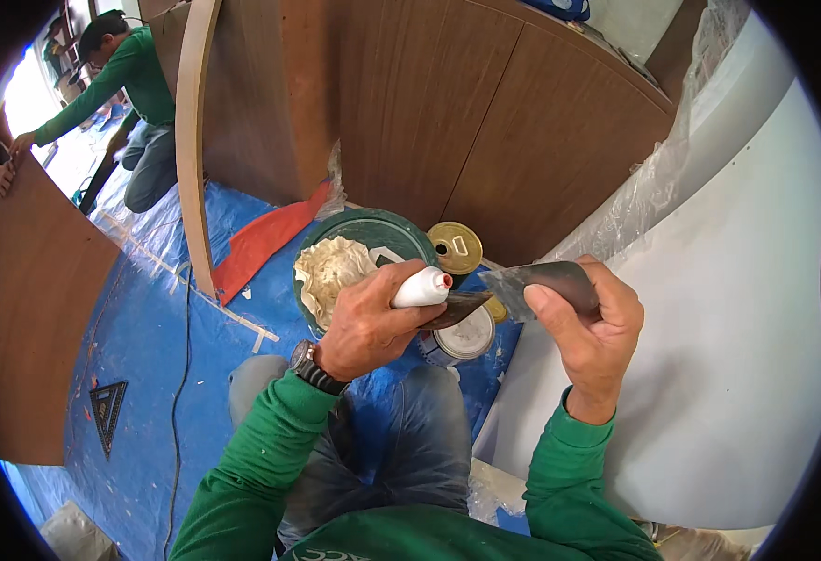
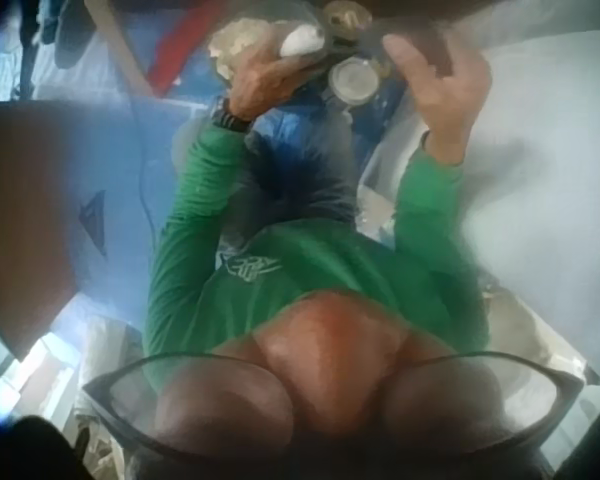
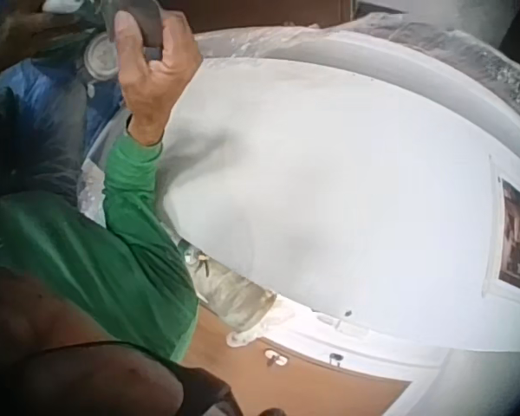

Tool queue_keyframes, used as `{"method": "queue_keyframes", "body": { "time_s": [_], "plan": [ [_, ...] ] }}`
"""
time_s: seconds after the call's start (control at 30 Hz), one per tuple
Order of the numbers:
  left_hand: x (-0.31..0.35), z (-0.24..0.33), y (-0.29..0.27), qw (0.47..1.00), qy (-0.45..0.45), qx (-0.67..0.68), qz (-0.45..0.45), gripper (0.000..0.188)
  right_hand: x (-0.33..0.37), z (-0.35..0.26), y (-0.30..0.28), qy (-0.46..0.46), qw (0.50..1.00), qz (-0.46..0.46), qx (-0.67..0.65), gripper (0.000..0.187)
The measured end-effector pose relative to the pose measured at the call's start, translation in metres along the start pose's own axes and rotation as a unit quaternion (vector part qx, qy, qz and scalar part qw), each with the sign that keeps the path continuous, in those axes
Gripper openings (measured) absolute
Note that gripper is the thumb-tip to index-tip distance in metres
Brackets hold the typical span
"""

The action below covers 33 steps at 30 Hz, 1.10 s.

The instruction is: The person cleans a putty knife with a cloth, then mixes a white substance from a tube with material in a small can using two putty knives while kneeling on the floor.

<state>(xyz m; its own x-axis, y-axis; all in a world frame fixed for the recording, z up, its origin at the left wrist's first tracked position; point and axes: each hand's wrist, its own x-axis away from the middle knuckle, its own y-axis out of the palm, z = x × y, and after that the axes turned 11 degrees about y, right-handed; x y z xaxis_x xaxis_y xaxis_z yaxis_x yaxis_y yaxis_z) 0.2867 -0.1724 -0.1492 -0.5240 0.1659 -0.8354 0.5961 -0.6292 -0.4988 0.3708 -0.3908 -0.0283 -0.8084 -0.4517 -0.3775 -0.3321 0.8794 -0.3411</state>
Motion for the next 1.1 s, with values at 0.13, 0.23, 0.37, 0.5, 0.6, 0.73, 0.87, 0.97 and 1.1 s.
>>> {"method": "queue_keyframes", "body": {
  "time_s": [0.13, 0.23, 0.37, 0.5, 0.6, 0.73, 0.87, 0.97, 1.1],
  "plan": [
    [-0.004, 0.0, 0.001, 1.0, 0.015, -0.011, 0.012, 0.035, 0.002, -0.004, 0.006, 0.049, 0.998, -0.004, -0.025, 0.011],
    [-0.006, -0.001, 0.001, 0.999, 0.027, -0.016, 0.014, 0.032, 0.002, -0.002, 0.01, 0.028, 1.0, -0.005, 0.003, 0.012],
    [-0.005, -0.002, 0.001, 0.999, 0.024, -0.028, 0.008, 0.03, 0.002, 0.004, 0.015, -0.037, 0.998, -0.006, 0.052, 0.014],
    [-0.007, -0.003, 0.001, 0.999, 0.029, -0.033, 0.007, 0.031, 0.002, 0.006, 0.016, -0.052, 0.996, -0.007, 0.068, 0.015],
    [-0.006, -0.004, 0.002, 0.999, 0.032, -0.032, 0.016, 0.032, 0.001, 0.006, 0.017, -0.059, 0.996, -0.008, 0.072, 0.016],
    [-0.006, -0.005, 0.001, 0.999, 0.034, -0.034, 0.014, 0.03, 0.001, 0.006, 0.017, -0.042, 0.996, -0.012, 0.073, 0.014],
    [-0.007, -0.004, 0.001, 0.999, 0.032, -0.036, 0.014, 0.028, 0.004, 0.006, 0.019, 0.049, 0.999, -0.008, 0.004, 0.012],
    [-0.008, -0.004, 0.0, 0.999, 0.031, -0.038, 0.016, 0.029, 0.005, 0.006, 0.019, 0.118, 0.991, -0.009, -0.059, 0.012],
    [-0.006, -0.005, -0.002, 0.998, 0.038, -0.04, 0.017, 0.028, 0.005, 0.011, 0.022, 0.158, 0.98, -0.005, -0.118, 0.013]
  ]
}}
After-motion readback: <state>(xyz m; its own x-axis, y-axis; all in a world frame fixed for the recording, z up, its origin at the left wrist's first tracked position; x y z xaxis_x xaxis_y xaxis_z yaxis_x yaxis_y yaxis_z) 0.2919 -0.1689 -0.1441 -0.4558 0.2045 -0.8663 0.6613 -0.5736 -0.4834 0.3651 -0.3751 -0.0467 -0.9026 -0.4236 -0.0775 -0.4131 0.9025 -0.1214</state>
